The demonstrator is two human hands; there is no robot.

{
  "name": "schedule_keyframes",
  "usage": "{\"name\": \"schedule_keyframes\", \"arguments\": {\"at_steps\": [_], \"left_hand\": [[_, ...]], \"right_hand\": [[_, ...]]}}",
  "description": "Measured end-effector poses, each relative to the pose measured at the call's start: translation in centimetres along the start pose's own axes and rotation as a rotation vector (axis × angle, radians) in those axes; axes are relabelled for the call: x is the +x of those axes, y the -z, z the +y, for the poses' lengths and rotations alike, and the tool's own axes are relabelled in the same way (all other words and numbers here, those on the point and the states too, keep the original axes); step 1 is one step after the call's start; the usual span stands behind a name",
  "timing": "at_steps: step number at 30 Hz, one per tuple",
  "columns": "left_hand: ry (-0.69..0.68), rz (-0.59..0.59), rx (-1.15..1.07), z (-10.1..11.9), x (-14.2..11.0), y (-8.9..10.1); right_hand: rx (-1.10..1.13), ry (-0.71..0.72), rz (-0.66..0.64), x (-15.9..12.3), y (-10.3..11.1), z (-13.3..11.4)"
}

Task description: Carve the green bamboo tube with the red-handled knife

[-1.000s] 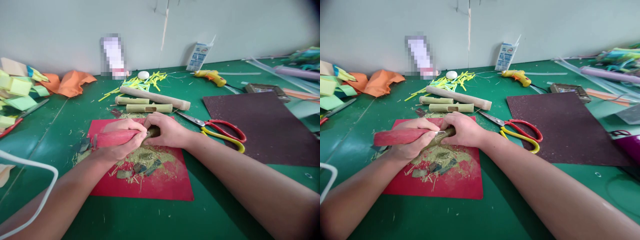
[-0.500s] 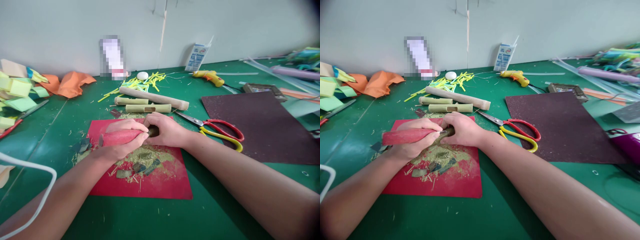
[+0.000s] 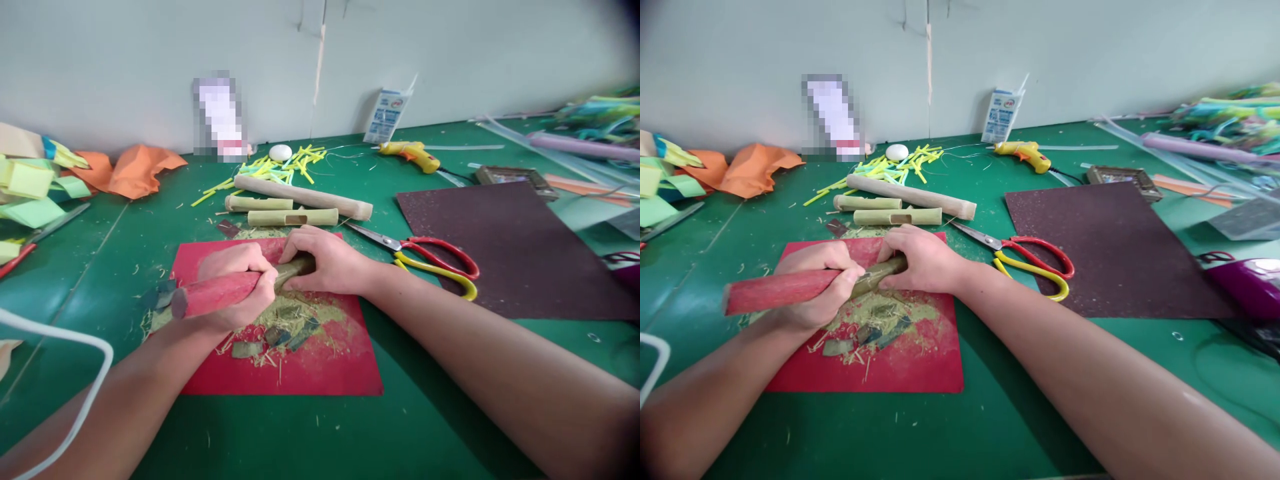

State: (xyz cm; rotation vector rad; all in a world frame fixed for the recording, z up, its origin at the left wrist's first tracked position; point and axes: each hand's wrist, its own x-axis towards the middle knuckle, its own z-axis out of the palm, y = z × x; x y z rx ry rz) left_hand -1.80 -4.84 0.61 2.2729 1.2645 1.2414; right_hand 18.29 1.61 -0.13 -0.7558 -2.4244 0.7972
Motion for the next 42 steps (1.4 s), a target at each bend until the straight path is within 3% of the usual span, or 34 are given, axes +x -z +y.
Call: {"name": "schedule_keyframes", "arguments": {"at_steps": [6, 11, 21, 36, 42], "left_hand": [[0.084, 0.120, -0.169, -0.5, 0.4, -0.8], [0.058, 0.158, -0.223, -0.6, 0.5, -0.9], [0.116, -0.090, -0.150, -0.4, 0.6, -0.1], [0.075, -0.100, -0.206, -0.4, 1.1, -0.3], [0.091, -0.094, -0.113, 0.1, 1.3, -0.3]], "right_hand": [[0.015, -0.007, -0.005, 0.0, 0.0, 0.1], [0.009, 0.001, -0.005, 0.0, 0.0, 0.2], [0.011, 0.018, 0.027, 0.0, -0.3, 0.3], [0.021, 0.017, 0.038, 0.0, -0.3, 0.3], [0.010, 0.010, 0.023, 0.0, -0.2, 0.4]]}}
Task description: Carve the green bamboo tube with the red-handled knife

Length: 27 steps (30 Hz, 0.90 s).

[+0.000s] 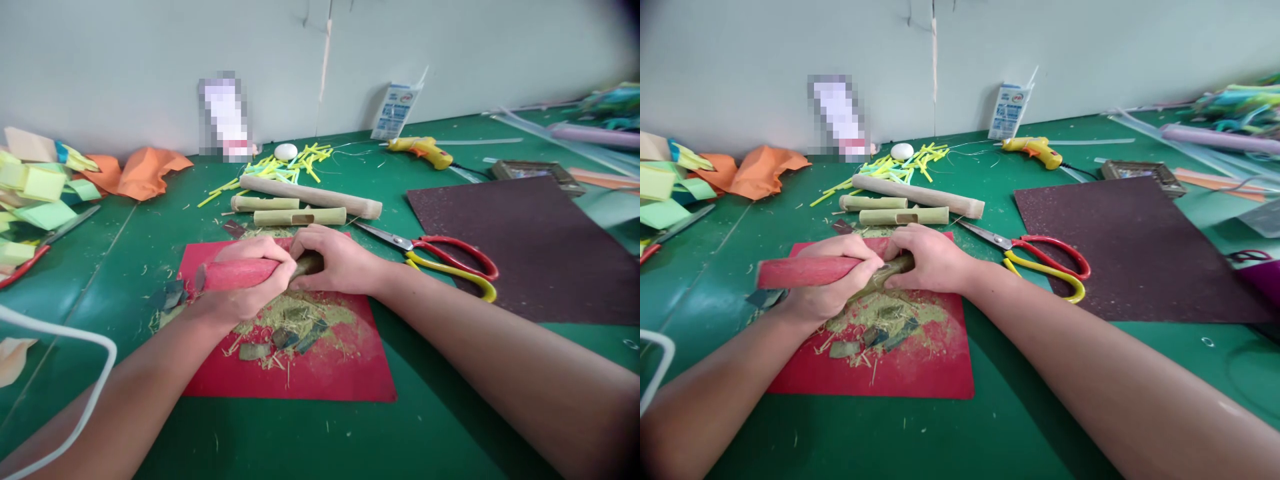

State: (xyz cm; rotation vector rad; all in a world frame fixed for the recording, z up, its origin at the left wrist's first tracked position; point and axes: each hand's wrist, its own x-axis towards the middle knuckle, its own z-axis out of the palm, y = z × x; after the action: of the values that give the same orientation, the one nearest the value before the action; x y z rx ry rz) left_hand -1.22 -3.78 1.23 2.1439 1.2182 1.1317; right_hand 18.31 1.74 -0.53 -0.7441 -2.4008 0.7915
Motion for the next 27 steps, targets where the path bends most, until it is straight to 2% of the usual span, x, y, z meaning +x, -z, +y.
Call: {"name": "schedule_keyframes", "arguments": {"at_steps": [4, 10, 15, 21, 24, 27], "left_hand": [[0.011, 0.079, -0.038, -0.2, -0.4, 0.0], [-0.027, 0.115, -0.023, -0.8, -1.0, 0.0], [-0.001, 0.249, -0.105, -1.2, -1.1, -0.4], [-0.041, 0.317, -0.112, -1.8, -1.0, -0.5], [-0.110, 0.314, -0.182, -2.0, -1.0, -0.4], [-0.144, 0.240, -0.219, -2.1, -1.1, -0.3]], "right_hand": [[-0.002, -0.016, -0.013, 0.0, 0.2, -0.2], [-0.002, -0.020, -0.020, 0.0, 0.3, -0.3], [0.006, -0.038, -0.021, 0.0, 0.2, -0.3], [0.001, -0.041, -0.020, 0.0, 0.3, -0.3], [-0.002, -0.037, -0.022, 0.0, 0.3, -0.4], [-0.016, -0.033, -0.018, 0.0, 0.3, -0.3]]}}
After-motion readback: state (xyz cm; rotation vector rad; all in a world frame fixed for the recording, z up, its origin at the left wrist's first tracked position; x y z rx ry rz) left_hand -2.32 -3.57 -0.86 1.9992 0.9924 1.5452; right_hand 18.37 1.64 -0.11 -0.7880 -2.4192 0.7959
